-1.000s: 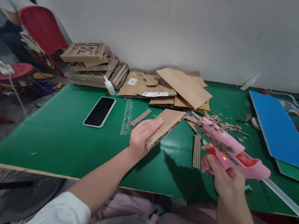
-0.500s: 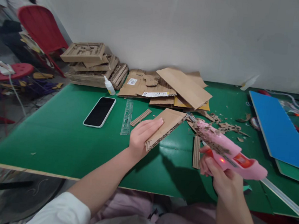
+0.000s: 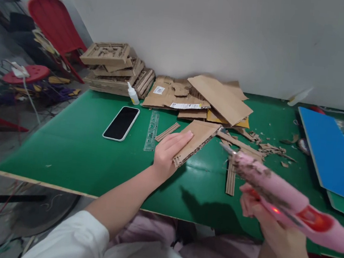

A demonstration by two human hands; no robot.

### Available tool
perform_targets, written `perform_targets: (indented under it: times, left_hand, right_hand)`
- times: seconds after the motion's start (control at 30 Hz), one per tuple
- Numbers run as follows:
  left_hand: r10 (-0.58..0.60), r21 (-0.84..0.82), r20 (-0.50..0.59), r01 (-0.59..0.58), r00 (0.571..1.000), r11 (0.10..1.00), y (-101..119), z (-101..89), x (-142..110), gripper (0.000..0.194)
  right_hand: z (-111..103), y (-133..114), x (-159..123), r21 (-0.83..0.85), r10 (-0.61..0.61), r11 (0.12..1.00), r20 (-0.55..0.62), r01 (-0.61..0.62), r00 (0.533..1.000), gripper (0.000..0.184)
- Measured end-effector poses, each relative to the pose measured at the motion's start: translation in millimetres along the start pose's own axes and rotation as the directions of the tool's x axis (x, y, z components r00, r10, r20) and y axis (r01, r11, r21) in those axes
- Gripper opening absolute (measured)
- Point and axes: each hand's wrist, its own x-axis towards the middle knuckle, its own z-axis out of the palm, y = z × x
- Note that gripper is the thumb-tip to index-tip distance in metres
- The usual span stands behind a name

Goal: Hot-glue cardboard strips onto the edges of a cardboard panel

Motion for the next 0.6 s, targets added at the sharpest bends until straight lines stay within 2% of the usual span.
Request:
perform_targets:
  times: [0.07,0.27,0.4,0.6]
  left_hand:
    - [0.006,0.014,0.004,-0.006,1.0,1.0,0,-1.2,1,0.038]
    - [-0.009,0.039,0.016,0.008,1.0,0.999,0,-4.1,1,0.038]
    - [-0.011,0.039,0.018,0.01,1.0,0.999,0,-4.6,1,0.039]
    - [-0.015,0.047,0.023,0.014,1.0,0.999,0,-5.0,0,0.039]
  right_hand:
    - [1,-1,-4,-0.011,0.022,1.0,0.047,-0.021,0.999,0.021]
    - [10,-14,-5,-0.044,0.06,0.997,0.048,-0.058,0.997,0.016]
    - [6,-4,-4,-0.038,0.051,0.998,0.109,-0.048,0.993,0.015]
    - [1,13,-3,-0.007,0.078,0.997,0.13,-0.078,0.988,0.014]
